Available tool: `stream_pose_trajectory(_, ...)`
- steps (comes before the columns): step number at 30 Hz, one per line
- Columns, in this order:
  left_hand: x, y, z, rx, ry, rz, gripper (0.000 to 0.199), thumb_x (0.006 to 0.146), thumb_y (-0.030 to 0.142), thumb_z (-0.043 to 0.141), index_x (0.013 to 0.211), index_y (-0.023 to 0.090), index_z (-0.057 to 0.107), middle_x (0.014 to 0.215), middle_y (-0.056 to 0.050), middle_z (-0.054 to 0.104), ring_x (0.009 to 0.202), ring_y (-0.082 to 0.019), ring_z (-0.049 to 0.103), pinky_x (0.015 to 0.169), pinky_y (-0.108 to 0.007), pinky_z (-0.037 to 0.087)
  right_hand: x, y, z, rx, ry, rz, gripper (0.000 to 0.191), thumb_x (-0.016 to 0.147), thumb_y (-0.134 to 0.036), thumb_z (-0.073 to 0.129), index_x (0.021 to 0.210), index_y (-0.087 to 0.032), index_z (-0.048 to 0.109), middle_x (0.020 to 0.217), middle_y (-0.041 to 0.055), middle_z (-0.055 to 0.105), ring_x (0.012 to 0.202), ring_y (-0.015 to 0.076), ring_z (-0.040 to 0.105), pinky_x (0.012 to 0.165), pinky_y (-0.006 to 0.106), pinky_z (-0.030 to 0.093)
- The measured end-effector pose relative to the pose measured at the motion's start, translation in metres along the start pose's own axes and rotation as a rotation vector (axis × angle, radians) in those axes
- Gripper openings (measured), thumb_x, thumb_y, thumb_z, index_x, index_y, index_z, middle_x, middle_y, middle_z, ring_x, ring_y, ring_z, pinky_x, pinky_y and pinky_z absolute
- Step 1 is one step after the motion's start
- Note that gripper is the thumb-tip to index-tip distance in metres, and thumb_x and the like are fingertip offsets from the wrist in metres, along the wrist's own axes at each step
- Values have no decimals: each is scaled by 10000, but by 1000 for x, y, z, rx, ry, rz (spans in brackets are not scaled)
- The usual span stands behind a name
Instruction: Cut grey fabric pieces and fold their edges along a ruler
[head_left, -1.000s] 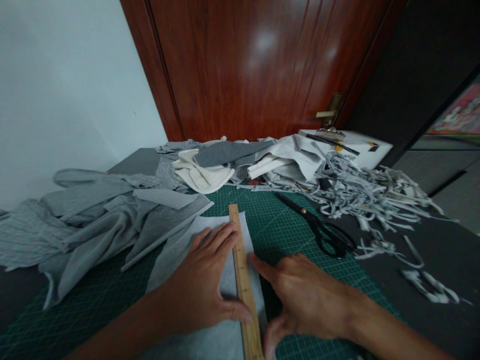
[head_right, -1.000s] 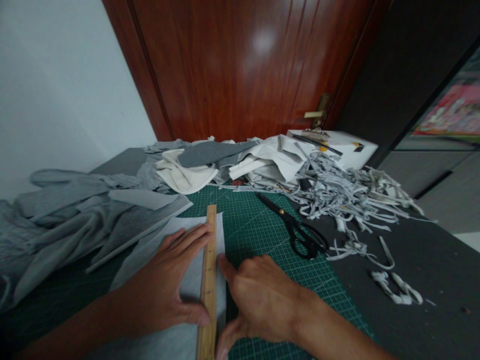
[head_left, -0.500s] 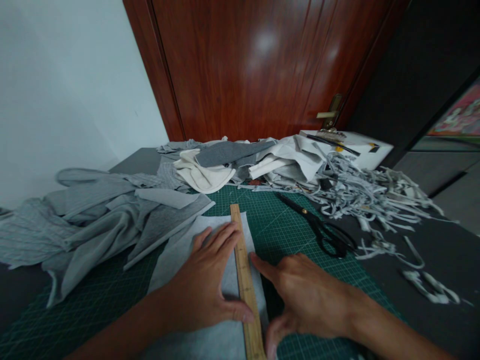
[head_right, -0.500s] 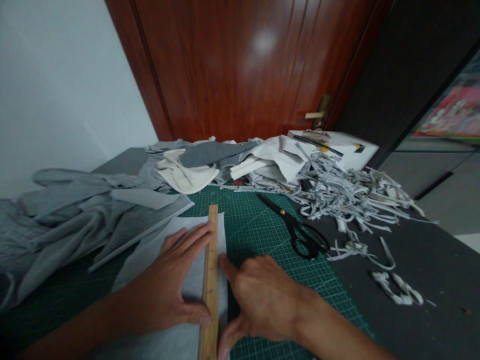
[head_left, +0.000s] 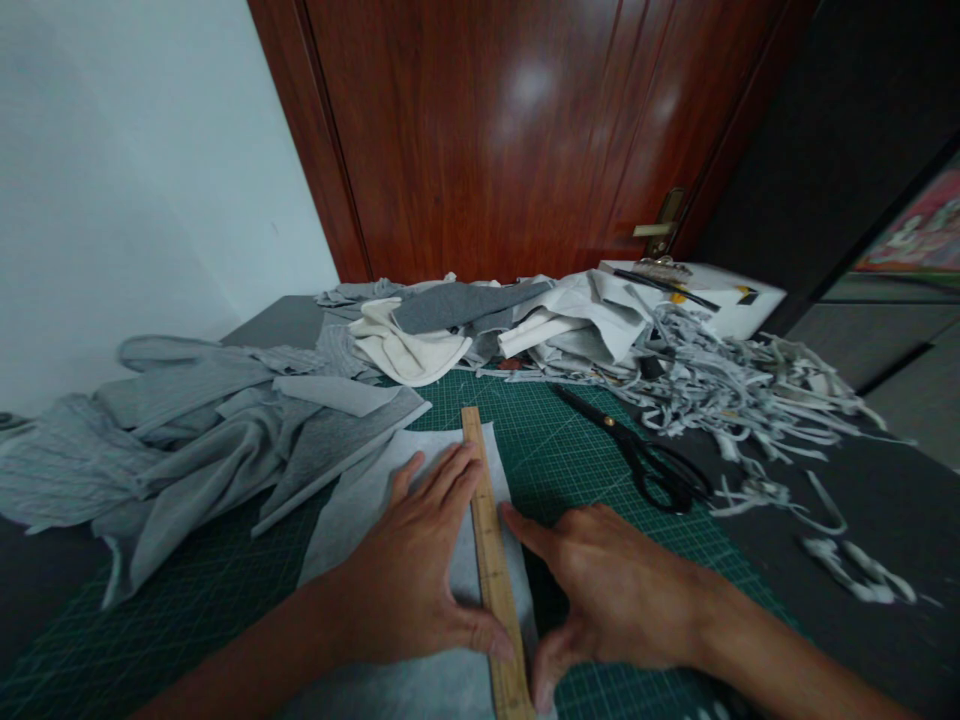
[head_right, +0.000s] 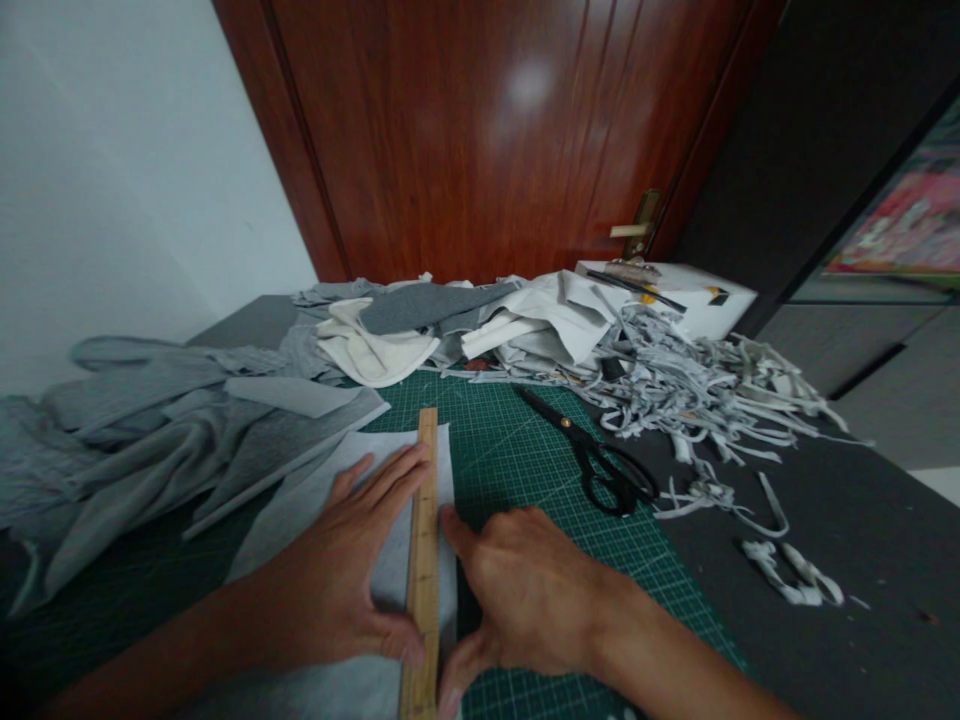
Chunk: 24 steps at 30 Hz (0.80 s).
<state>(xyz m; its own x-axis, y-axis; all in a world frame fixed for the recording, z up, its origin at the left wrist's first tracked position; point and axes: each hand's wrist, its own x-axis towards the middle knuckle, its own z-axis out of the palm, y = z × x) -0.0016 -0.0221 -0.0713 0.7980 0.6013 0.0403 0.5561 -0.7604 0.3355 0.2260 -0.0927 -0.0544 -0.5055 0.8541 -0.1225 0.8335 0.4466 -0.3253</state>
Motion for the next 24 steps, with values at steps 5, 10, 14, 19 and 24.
stream_pose_trajectory(5,0,-3,3,10,3,5,1303,660,830,744,1646,143,240,1729,-246,193,1602,-429,160,1261,-704,54,-2,0,-1,39,-1,-22,1110,646,-694,891,1448,4,573,800,195,799,660,372,748,500,336,407)
stream_pose_trajectory(10,0,-4,3,0,7,-4,1326,639,826,757,1645,132,243,1730,-243,197,1598,-445,163,1263,-701,63,-5,2,-3,114,23,-24,1067,608,-686,911,1412,-55,602,828,167,798,676,342,735,536,335,418)
stream_pose_trajectory(14,1,-4,2,4,-7,-2,1337,637,827,754,1647,123,234,1732,-245,187,1599,-447,154,1263,-701,51,-9,5,-8,191,24,-16,878,721,-698,843,1341,-104,658,747,88,753,592,250,658,516,314,366)
stream_pose_trajectory(19,1,-5,4,4,0,1,1348,630,819,763,1656,147,204,1736,-240,179,1601,-444,143,1265,-694,39,-12,11,-18,430,208,46,390,1006,-511,610,1176,-170,692,727,5,634,619,174,552,558,284,381)
stream_pose_trajectory(24,1,-3,2,1,-21,-11,1358,638,826,752,1660,139,177,1740,-243,154,1603,-439,139,1267,-690,24,-13,15,-24,676,158,91,177,1020,-240,440,958,-196,600,846,8,562,714,157,518,655,277,470)
